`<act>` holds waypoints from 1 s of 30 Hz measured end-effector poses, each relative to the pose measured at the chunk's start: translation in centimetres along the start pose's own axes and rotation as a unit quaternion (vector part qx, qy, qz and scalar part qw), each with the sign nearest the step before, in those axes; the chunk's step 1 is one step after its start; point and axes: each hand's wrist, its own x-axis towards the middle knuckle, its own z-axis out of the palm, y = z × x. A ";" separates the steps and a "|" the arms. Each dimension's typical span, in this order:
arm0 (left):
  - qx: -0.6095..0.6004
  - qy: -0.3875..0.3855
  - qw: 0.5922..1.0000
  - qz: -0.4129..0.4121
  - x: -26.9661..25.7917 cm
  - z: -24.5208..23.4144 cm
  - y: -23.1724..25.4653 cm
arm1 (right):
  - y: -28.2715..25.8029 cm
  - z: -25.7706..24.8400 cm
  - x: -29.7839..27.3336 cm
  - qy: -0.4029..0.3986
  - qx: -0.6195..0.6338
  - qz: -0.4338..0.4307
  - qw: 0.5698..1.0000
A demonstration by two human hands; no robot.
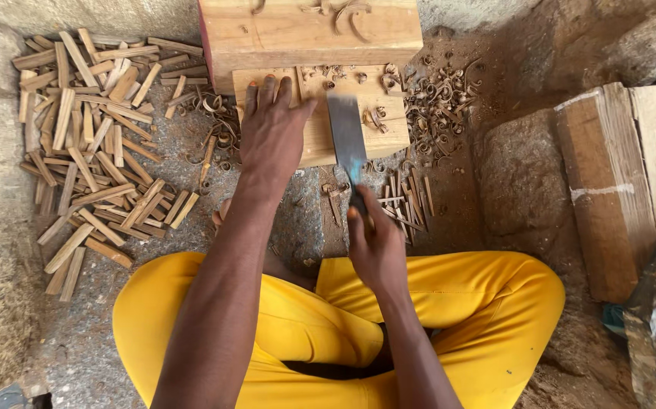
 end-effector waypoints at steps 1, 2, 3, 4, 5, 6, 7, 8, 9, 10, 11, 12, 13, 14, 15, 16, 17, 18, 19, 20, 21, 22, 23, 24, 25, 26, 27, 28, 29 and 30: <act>0.006 0.009 1.000 0.004 0.2 0.4 -0.1 | 0.4 -0.2 -0.6 0.004 -0.017 -0.001 1.000; 0.014 0.016 1.000 0.007 0.2 0.6 -0.4 | 0.8 -0.2 -1.1 0.006 -0.033 -0.002 0.999; 0.021 0.023 0.999 0.010 0.3 0.7 -0.5 | 1.1 -0.1 -1.4 0.008 -0.050 -0.003 0.999; 0.030 0.032 0.999 0.013 0.2 0.6 -0.8 | 1.3 0.1 -1.3 0.002 -0.050 0.012 0.999; 0.039 0.041 0.998 0.016 0.2 0.5 -1.0 | 1.4 0.3 -1.2 -0.005 -0.050 0.027 0.998; 0.046 0.052 0.997 0.021 0.3 0.4 -1.0 | 1.5 0.4 -1.0 -0.009 -0.051 0.041 0.998; -0.007 0.043 0.999 -0.017 0.1 0.2 -0.9 | 1.6 0.3 -0.8 -0.018 -0.051 0.042 0.998; -0.059 0.036 0.996 -0.053 0.2 0.0 -0.9 | 1.5 0.2 -0.5 -0.024 -0.051 0.041 0.998; -0.111 0.029 0.989 -0.089 0.4 -0.2 -0.9 | 1.5 0.1 -0.2 -0.030 -0.051 0.040 0.997; -0.129 0.036 0.985 -0.112 0.4 -0.3 -0.8 | 1.5 0.0 -0.1 -0.033 -0.051 0.040 0.997; -0.147 0.043 0.979 -0.134 0.4 -0.3 -0.9 | 1.6 -0.1 -0.1 -0.037 -0.052 0.040 0.997; -0.165 0.050 0.973 -0.155 0.5 -0.2 -0.9 | 1.7 -0.1 0.0 -0.039 -0.052 0.040 0.997; -0.179 0.043 0.968 -0.168 0.6 -0.1 -0.9 | 1.8 -0.2 0.0 -0.036 -0.048 0.036 0.997; -0.191 0.034 0.964 -0.181 0.4 0.0 -1.0 | 1.8 -0.1 -0.1 -0.035 -0.044 0.034 0.998; -0.204 0.026 0.959 -0.195 0.3 0.1 -1.1 | 1.9 0.0 -0.3 -0.034 -0.040 0.031 0.998; -0.220 0.026 0.954 -0.203 0.3 0.1 -1.2 | 2.0 0.0 -0.4 -0.034 -0.042 0.029 0.998; -0.236 0.026 0.948 -0.211 0.3 0.2 -1.3 | 2.0 0.1 -0.4 -0.034 -0.044 0.026 0.998; -0.252 0.027 0.942 -0.219 0.3 0.2 -1.4 | 2.0 0.1 -0.5 -0.034 -0.046 0.024 0.998; -0.261 0.036 0.941 -0.213 0.4 0.2 -1.4 | 2.1 0.0 -0.5 -0.031 -0.038 0.009 0.999; -0.269 0.046 0.940 -0.205 0.8 0.1 -1.4 | 2.0 0.0 -0.4 -0.027 -0.030 -0.006 0.999; -0.277 0.056 0.939 -0.197 1.2 0.0 -1.6 | 2.0 0.1 -0.3 -0.023 -0.021 -0.021 0.999; -0.291 0.057 0.933 -0.205 1.4 0.0 -1.6 | 2.1 0.1 -0.4 -0.024 -0.019 -0.018 0.999; -0.305 0.058 0.927 -0.213 1.8 0.1 -1.7 | 2.2 0.1 -0.6 -0.024 -0.017 -0.015 0.999; -0.318 0.063 0.920 -0.221 2.2 0.0 -1.9 | 2.2 0.1 -0.4 -0.026 -0.015 -0.016 0.999; -0.333 0.056 0.908 -0.246 2.4 -0.1 -2.0 | 2.1 0.1 -0.4 -0.025 -0.020 -0.011 0.999; -0.347 0.049 0.896 -0.272 2.7 -0.2 -2.2 | 2.0 0.1 -0.4 -0.024 -0.025 -0.005 0.999; -0.360 0.041 0.884 -0.296 3.0 -0.4 -2.3 | 1.8 0.2 -0.3 -0.023 -0.029 0.000 0.999; -0.378 0.049 0.876 -0.296 3.2 -0.4 -2.4 | 1.7 0.2 -0.3 -0.021 -0.032 0.000 0.999; -0.397 0.056 0.867 -0.295 3.7 -0.4 -2.6 | 1.5 0.2 -0.2 -0.019 -0.036 -0.001 0.999; -0.415 0.063 0.858 -0.297 3.9 -0.3 -2.8 | 1.5 0.2 -0.2 -0.020 -0.041 0.000 0.999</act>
